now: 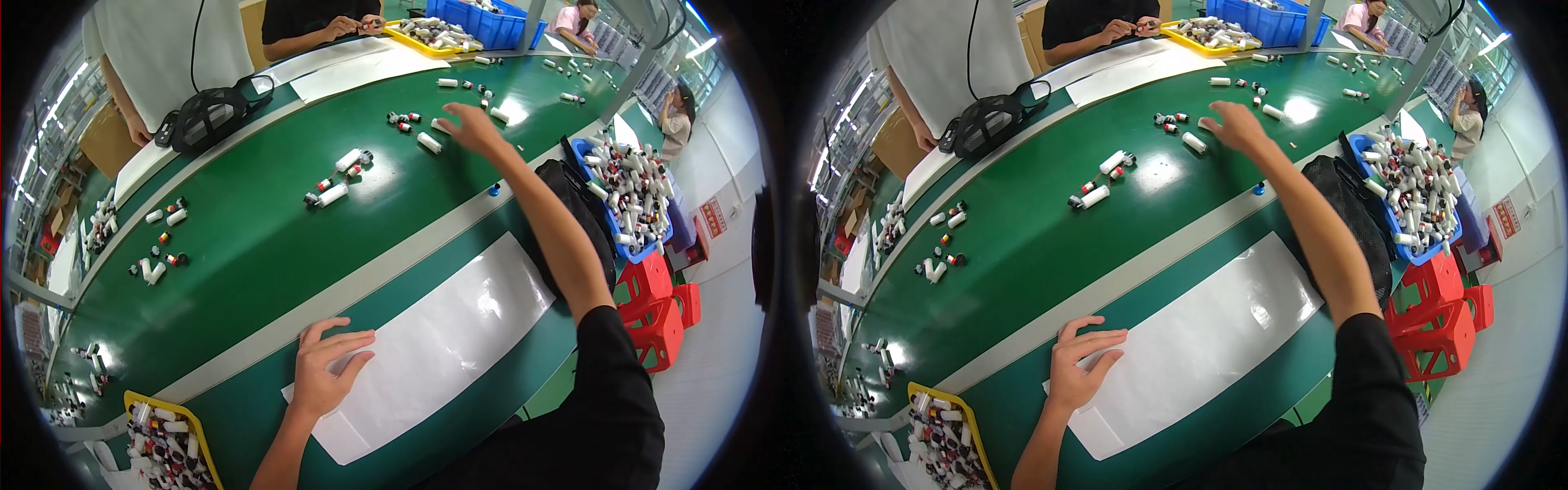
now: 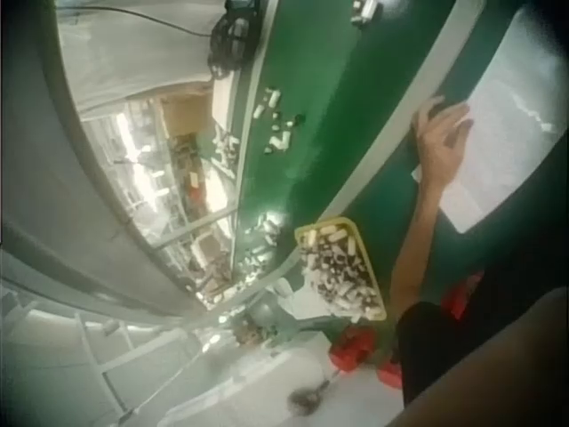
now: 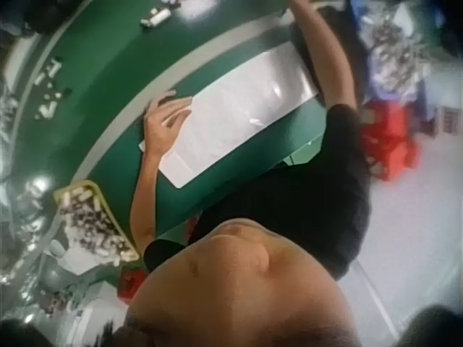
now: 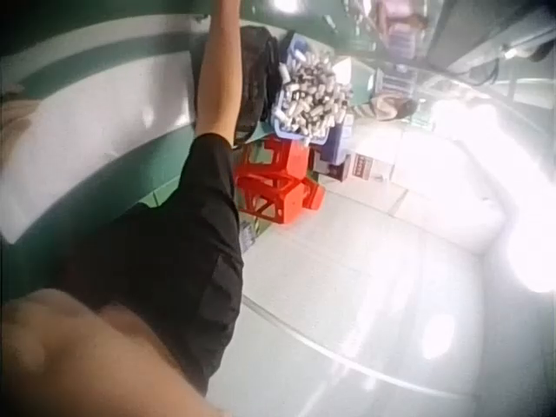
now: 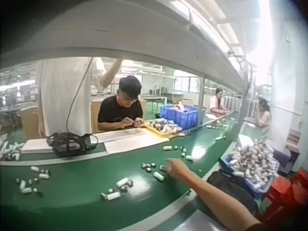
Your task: The person assembles small plastic valve or connector components by hand at a factory workbench, combining plastic components and o-rings from bins into connectors.
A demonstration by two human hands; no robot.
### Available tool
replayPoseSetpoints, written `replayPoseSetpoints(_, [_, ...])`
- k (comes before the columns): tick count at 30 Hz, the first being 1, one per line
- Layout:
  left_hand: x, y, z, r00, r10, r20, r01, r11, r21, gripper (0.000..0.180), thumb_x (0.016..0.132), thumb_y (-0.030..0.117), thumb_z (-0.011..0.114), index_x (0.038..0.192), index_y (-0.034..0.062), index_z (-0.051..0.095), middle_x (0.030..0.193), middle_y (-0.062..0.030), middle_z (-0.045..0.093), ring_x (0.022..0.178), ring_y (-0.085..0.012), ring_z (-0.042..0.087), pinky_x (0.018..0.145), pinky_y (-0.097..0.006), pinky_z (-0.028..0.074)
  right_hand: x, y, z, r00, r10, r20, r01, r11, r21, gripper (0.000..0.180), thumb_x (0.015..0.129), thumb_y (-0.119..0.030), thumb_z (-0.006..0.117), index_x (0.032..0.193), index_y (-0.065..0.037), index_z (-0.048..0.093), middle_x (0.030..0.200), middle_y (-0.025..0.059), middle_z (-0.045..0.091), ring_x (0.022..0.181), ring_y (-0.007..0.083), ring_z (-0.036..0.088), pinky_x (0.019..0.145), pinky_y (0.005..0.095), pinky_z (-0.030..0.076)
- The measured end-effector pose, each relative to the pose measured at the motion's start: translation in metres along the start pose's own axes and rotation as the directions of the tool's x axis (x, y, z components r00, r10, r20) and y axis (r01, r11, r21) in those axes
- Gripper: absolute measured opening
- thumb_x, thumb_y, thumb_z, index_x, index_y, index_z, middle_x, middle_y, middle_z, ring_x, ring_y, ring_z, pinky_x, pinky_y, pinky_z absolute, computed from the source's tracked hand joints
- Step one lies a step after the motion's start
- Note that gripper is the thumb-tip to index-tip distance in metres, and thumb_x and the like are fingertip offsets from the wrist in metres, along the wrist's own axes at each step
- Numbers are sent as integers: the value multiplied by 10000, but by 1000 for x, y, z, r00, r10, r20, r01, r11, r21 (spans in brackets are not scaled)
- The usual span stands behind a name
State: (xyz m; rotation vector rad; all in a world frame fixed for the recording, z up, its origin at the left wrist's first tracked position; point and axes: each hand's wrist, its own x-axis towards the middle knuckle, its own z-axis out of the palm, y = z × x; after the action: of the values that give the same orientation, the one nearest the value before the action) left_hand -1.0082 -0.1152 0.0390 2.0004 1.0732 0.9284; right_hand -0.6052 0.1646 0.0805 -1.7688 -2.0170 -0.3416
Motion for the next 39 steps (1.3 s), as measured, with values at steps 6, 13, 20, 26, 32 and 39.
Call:
replayPoseSetpoints(6, [-1,-1,-1,999,8,-46,-10,999,-41,178,807,67,750,980,102,772,1037,-21,747,1045,-239,617,950,-353,434,18,-51,4,992,92,86,-97,994,56,340,899,-304,623,977,26,650,1076,258,663,1002,414,623,858,483,504])
replayPoseSetpoints(13, [-6,10,-3,986,34,-163,-61,984,-166,160,886,116,696,1003,18,742,1016,-127,739,922,-190,680,820,-328,531,-89,-191,-98,975,-175,137,-4,603,797,266,930,-207,590,1071,12,644,843,50,665,710,82,613,671,238,508])
replayPoseSetpoints(20, [-7,2,-12,908,-418,-33,159,417,-895,423,1002,323,575,1215,-40,624,1105,-89,692,1012,-157,647,942,-293,519,-221,-287,-107,957,-237,169,-31,494,869,179,915,-117,609,1039,12,597,838,77,651,703,167,612,639,286,490])
replayPoseSetpoints(26, [-16,-15,-4,911,-412,-29,101,291,-951,310,981,158,609,1239,-13,615,1140,-97,671,1060,-163,629,1019,-302,492,-236,-291,-87,965,-242,-98,226,592,774,104,866,-23,649,943,15,590,892,144,681,747,304,652,667,360,510])
replayPoseSetpoints(32, [-18,-15,3,925,-358,-125,49,439,-897,315,949,107,651,1237,-21,632,1141,-109,686,1049,-154,641,1004,-306,499,-239,-286,-76,976,-200,-89,191,582,790,65,842,25,656,887,15,611,881,137,664,788,310,671,686,358,523])
replayPoseSetpoints(39, [-20,-11,3,929,-313,-198,23,580,-814,304,930,98,677,1199,-41,653,1111,-115,699,1011,-151,658,927,-294,547,-239,-288,-75,977,-205,-58,172,595,785,70,840,24,661,899,15,624,891,134,659,811,297,683,695,349,532])
